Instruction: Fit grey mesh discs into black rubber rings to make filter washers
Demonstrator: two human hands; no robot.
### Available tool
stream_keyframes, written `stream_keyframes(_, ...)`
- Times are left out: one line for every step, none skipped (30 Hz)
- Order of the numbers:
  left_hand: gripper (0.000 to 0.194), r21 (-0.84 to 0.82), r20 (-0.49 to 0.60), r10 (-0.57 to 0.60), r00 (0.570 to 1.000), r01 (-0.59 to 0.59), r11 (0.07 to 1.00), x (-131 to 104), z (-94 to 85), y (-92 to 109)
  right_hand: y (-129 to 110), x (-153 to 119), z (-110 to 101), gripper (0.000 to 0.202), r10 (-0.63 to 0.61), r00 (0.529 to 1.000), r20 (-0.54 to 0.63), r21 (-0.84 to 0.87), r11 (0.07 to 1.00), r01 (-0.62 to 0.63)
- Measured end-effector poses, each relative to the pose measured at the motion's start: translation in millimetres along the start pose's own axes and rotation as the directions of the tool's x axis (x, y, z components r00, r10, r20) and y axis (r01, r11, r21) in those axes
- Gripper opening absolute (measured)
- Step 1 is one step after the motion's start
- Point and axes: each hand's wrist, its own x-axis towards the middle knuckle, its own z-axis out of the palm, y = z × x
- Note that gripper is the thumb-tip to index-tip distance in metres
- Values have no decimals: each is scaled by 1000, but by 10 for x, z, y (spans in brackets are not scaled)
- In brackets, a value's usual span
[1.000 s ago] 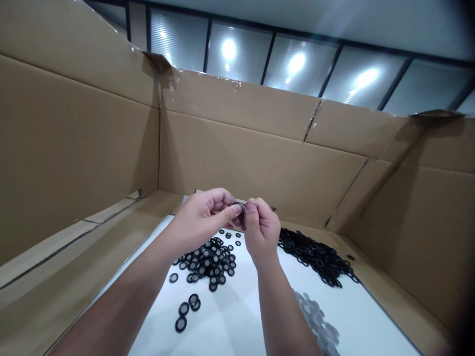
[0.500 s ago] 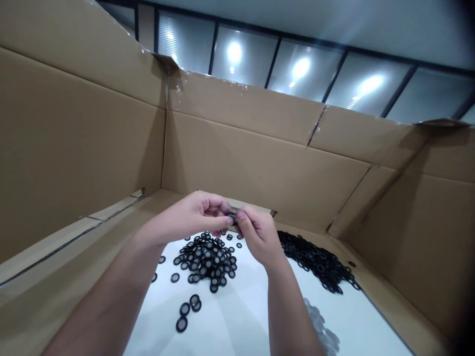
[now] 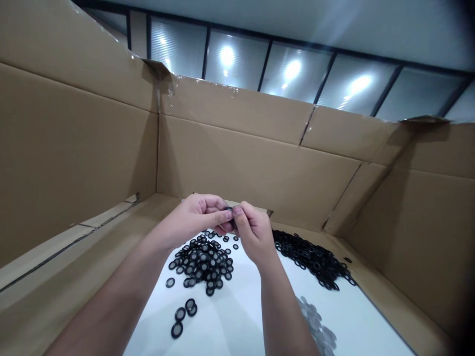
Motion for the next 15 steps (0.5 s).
stream_keyframes(21, -3, 17, -10, 1000, 10, 1000, -14, -6, 16, 5, -7, 7, 38, 7, 1000, 9, 47, 999, -7)
stream_keyframes(21, -12, 39, -19, 999, 19, 1000, -30, -12, 33, 11, -17, 24, 38, 14, 1000, 12, 109, 994, -15)
stream_keyframes(21, -27, 59, -25, 998, 27, 999, -48, -16, 51, 18, -29, 49, 38, 20, 1000, 7, 178, 984, -21)
stream_keyframes(21, -44, 73, -29, 997, 32, 999, -65, -19, 68, 24, -41, 79, 37, 25, 1000, -2, 241, 970, -24)
stream_keyframes(21, -58, 81, -32, 996, 37, 998, -82, -21, 86, 30, -53, 110, 36, 31, 999, -15, 292, 956, -25)
stream_keyframes(21, -62, 81, -37, 996, 43, 997, -97, -24, 103, 34, -64, 138, 35, 36, 999, -29, 322, 946, -25)
stream_keyframes(20, -55, 78, -43, 996, 48, 997, -109, -27, 121, 36, -72, 161, 34, 39, 998, -43, 332, 943, -22)
stream_keyframes(20, -40, 76, -50, 996, 53, 998, -120, -31, 139, 36, -78, 177, 34, 38, 998, -56, 324, 946, -18)
stream_keyframes(20, -18, 70, -56, 996, 57, 998, -128, -38, 156, 33, -82, 185, 34, 33, 997, -63, 300, 954, -13)
stream_keyframes(19, 10, 64, -64, 996, 63, 998, -136, -47, 172, 27, -83, 186, 34, 24, 997, -69, 264, 965, -5)
stream_keyframes(19, 43, 56, -70, 996, 67, 997, -143, -60, 187, 18, -83, 182, 35, 10, 997, -71, 217, 976, 6)
stream_keyframes(20, 79, 49, -74, 996, 70, 994, -149, -76, 199, 7, -82, 174, 35, -9, 998, -68, 164, 986, 20)
stream_keyframes(21, 113, 50, -78, 996, 72, 991, -155, -96, 208, -7, -79, 163, 35, -29, 998, -60, 110, 993, 36)
stream_keyframes(21, 146, 58, -81, 995, 72, 987, -162, -118, 213, -21, -75, 149, 35, -51, 998, -45, 60, 997, 54)
stream_keyframes(22, 176, 74, -83, 994, 69, 982, -168, -140, 215, -36, -70, 132, 35, -73, 997, -23, 19, 997, 74)
